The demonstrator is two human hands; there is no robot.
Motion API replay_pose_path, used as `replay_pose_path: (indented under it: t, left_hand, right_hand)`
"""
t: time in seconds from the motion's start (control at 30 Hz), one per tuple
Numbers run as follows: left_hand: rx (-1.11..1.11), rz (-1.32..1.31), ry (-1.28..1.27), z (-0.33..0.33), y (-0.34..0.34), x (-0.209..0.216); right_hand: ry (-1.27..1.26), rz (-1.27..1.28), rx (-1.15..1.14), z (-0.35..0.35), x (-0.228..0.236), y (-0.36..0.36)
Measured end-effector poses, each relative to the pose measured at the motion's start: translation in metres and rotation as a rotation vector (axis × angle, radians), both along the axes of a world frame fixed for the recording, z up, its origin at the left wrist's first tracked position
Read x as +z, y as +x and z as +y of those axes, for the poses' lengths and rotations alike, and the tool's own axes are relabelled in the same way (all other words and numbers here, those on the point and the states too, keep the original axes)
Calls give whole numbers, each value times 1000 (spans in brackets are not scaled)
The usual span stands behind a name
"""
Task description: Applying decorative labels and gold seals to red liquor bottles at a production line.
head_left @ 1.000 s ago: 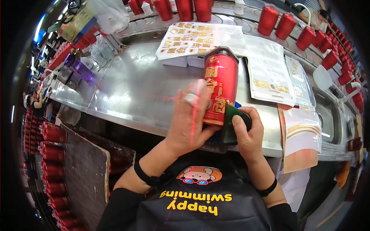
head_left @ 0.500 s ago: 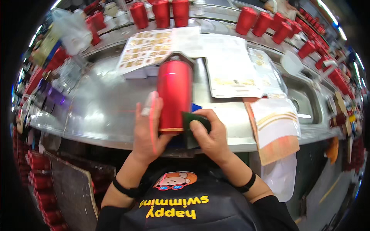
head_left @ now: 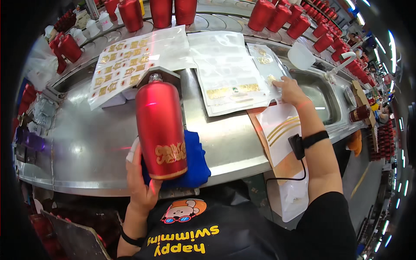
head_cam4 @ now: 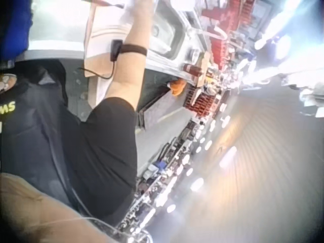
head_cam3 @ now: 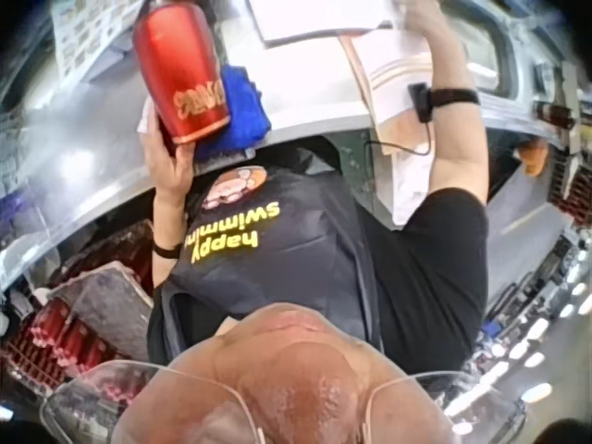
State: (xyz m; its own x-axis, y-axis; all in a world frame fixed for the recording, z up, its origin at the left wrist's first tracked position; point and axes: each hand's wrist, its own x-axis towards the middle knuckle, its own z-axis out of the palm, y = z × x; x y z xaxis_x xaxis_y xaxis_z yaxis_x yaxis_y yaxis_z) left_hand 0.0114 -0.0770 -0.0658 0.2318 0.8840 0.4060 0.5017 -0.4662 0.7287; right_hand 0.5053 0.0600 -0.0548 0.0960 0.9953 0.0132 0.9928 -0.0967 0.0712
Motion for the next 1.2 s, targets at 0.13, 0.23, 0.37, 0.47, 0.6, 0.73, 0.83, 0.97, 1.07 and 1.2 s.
replay_pose_path:
  t: [0.13,0.23,0.37,0.47,0.6,0.73,0.83,0.97,1.07,1.2]
  left_hand:
    - [27,6,-34,-9,-5,5]
    - [7,30,-39,-3,-3,5]
    - [4,36,-24,-1,-6,0]
    - [15,34,-19,-4,-9,6]
    - [-8,78,21,4,-1,16]
    - [49,273,120,5,-1,27]
    - [104,371,184,1,0,33]
    - [162,430,284,-7,-3,44]
    - [135,477,397,-4,3,48]
    - [110,199,199,7,-3,17]
  right_hand:
    - [27,-133,-91,33,16,17]
    - [-30,-101,-259,65,4,63]
    - [110,121,-269,71,-16,80]
    - [318,-179,-81,77,-14,67]
    - [458,-54,95,63,20,41]
    - [433,408,256,30,64,-81]
    - [401,734,434,-15,95,-166]
    - [255,1017,604,-61,120,-247]
    - [166,1184,626,-76,123,-275]
    - [197,1076,664,-70,116,-281]
